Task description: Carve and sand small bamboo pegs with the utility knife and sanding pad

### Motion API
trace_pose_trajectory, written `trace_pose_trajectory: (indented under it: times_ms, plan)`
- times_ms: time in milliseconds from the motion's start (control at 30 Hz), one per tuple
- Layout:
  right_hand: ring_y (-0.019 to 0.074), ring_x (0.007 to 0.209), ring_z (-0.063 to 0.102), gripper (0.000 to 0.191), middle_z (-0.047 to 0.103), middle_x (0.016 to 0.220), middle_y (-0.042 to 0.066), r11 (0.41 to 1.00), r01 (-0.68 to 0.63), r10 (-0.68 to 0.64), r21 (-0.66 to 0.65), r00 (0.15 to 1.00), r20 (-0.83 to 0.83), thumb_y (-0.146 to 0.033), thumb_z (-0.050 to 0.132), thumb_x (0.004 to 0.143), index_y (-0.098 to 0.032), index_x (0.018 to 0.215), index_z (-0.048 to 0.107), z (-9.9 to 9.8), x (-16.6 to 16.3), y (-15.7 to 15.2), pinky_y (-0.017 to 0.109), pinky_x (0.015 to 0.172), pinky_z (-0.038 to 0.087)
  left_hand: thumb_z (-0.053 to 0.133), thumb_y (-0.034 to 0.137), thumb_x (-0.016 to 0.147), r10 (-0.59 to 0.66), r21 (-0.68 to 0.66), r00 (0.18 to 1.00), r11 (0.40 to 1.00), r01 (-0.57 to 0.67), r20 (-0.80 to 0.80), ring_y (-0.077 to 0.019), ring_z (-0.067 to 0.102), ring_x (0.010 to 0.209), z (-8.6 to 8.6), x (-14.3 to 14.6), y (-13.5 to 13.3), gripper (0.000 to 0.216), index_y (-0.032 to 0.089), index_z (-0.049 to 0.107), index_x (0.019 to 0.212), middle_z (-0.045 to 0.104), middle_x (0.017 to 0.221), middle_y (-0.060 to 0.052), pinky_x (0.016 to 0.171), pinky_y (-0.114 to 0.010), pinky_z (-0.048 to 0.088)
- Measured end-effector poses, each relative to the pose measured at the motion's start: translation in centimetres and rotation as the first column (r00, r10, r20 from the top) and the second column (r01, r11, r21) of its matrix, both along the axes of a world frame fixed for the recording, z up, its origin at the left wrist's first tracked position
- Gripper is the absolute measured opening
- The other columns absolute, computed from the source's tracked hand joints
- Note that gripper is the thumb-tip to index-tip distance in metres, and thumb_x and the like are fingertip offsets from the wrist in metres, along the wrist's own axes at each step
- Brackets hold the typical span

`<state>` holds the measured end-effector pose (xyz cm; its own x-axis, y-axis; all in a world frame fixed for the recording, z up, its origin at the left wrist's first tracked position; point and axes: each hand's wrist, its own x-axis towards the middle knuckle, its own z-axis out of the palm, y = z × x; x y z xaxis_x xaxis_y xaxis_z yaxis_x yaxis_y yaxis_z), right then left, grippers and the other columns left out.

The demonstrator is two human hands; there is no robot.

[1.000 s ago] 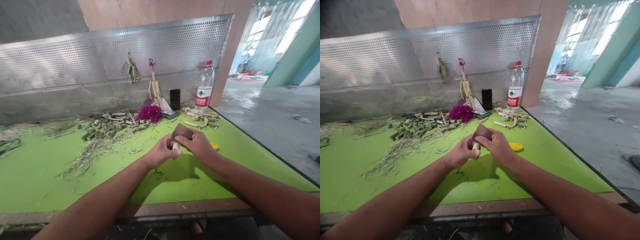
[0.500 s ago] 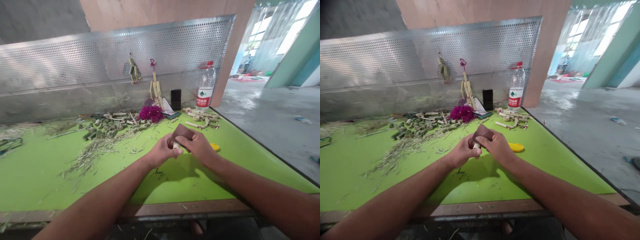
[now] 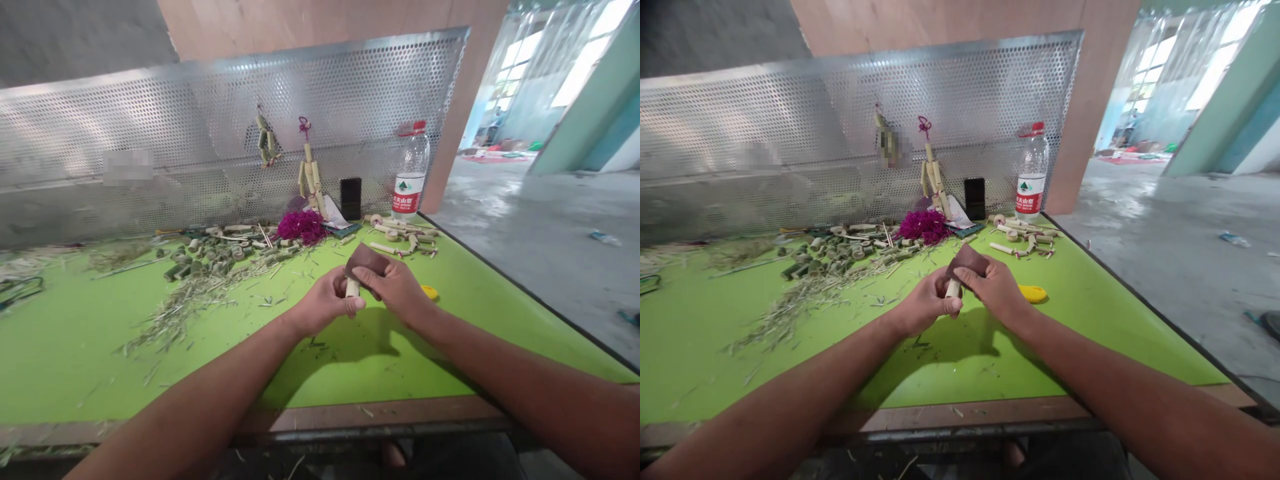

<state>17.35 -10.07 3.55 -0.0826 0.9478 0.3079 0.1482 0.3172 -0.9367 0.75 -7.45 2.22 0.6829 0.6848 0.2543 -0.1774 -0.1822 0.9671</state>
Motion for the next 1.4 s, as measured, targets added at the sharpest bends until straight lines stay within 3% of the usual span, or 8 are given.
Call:
trace_pose_trajectory:
  times_ms: [233, 367, 500, 733, 900, 1067, 1200, 1400]
  plan:
    - [0.0086, 0.044, 0.041, 0.039, 0.051, 0.047, -0.004, 0.987, -0.085, 0.080, -0.133, 0.996, -0.042, -0.056, 0.068, 0.077, -0.017, 0.070, 0.066, -0.4, 0.9, 1.0, 0.023, 0.044, 0.034, 0.079, 0.043, 0.071, 0.026, 0.002, 1.000, 1.000, -0.026, 0.010, -0.0085, 0.049, 0.065, 0.0, 0.0, 0.1, 0.066, 0.013, 0.052, 0.123, 0.055, 0.084, -0.002, 0.054, -0.019, 0.046]
    - [0.0167, 0.070, 0.064, 0.034, 0.070, 0.075, 0.003, 0.940, -0.271, 0.191, -0.210, 0.922, -0.336, -0.052, 0.072, 0.076, -0.020, 0.088, 0.072, -0.7, 0.8, 1.4, 0.030, 0.067, 0.053, 0.078, 0.043, 0.072, 0.080, 0.049, 0.995, 0.996, -0.077, -0.058, -0.0057, 0.043, 0.055, 0.3, 0.0, 0.1, 0.075, 0.017, 0.047, 0.135, 0.053, 0.076, 0.002, 0.046, -0.017, 0.038]
    - [0.0180, 0.078, 0.068, 0.029, 0.074, 0.086, 0.004, 0.942, -0.284, 0.172, -0.181, 0.867, -0.467, -0.039, 0.080, 0.070, -0.020, 0.090, 0.074, -0.9, 0.2, 1.3, 0.032, 0.077, 0.054, 0.079, 0.040, 0.072, 0.071, 0.088, 0.993, 0.994, -0.063, -0.095, -0.0081, 0.049, 0.063, 0.2, -0.2, 0.3, 0.074, 0.017, 0.048, 0.134, 0.060, 0.086, -0.003, 0.051, -0.018, 0.039]
    - [0.0195, 0.070, 0.066, 0.027, 0.072, 0.075, 0.005, 0.988, -0.026, -0.016, -0.155, 0.965, -0.263, -0.039, 0.077, 0.067, -0.015, 0.078, 0.073, -0.4, -0.2, 0.9, 0.034, 0.070, 0.053, 0.078, 0.037, 0.072, 0.268, 0.209, 0.928, 0.954, -0.217, -0.260, -0.0103, 0.047, 0.061, 0.2, -0.5, 0.0, 0.084, 0.021, 0.035, 0.142, 0.049, 0.069, 0.004, 0.053, -0.021, 0.036]
    - [0.0231, 0.077, 0.068, 0.023, 0.073, 0.077, 0.005, 0.998, 0.020, -0.021, -0.062, 1.000, -0.019, -0.038, 0.070, 0.072, -0.016, 0.076, 0.073, 0.0, -0.2, 0.3, 0.035, 0.073, 0.053, 0.078, 0.031, 0.070, 0.372, 0.353, 0.869, 0.901, -0.253, -0.326, -0.0087, 0.042, 0.060, 0.8, -0.6, -0.4, 0.061, 0.018, 0.048, 0.121, 0.041, 0.069, 0.006, 0.050, -0.020, 0.031]
    - [0.0209, 0.076, 0.069, 0.030, 0.074, 0.081, 0.006, 0.985, -0.144, 0.133, -0.099, 0.985, -0.108, -0.045, 0.069, 0.078, -0.017, 0.090, 0.072, -0.5, 0.7, 1.0, 0.036, 0.076, 0.056, 0.078, 0.028, 0.071, 0.232, 0.208, 0.926, 0.962, -0.174, -0.299, -0.0114, 0.053, 0.069, 1.1, -0.9, -0.3, 0.053, 0.017, 0.047, 0.112, 0.052, 0.079, 0.002, 0.056, -0.021, 0.040]
    - [0.0146, 0.055, 0.063, 0.038, 0.071, 0.072, 0.004, 0.990, -0.058, 0.028, -0.131, 0.975, -0.219, -0.052, 0.072, 0.075, -0.018, 0.089, 0.068, -0.3, 1.8, 1.7, 0.031, 0.059, 0.056, 0.082, 0.029, 0.068, 0.103, 0.037, 0.986, 0.994, -0.099, -0.129, -0.0100, 0.054, 0.066, 0.9, -1.1, 0.4, 0.062, 0.018, 0.044, 0.117, 0.049, 0.075, 0.005, 0.057, -0.022, 0.045]
    - [0.0100, 0.042, 0.048, 0.038, 0.054, 0.048, -0.003, 0.996, -0.077, 0.079, -0.040, 0.994, 0.069, -0.053, 0.067, 0.078, -0.017, 0.068, 0.060, 0.5, 1.4, 1.0, 0.024, 0.044, 0.042, 0.081, 0.027, 0.071, 0.013, -0.036, 0.997, 0.999, -0.016, -0.076, -0.0113, 0.058, 0.072, 0.5, -1.0, 0.7, 0.063, 0.015, 0.044, 0.120, 0.057, 0.082, 0.000, 0.064, -0.026, 0.054]
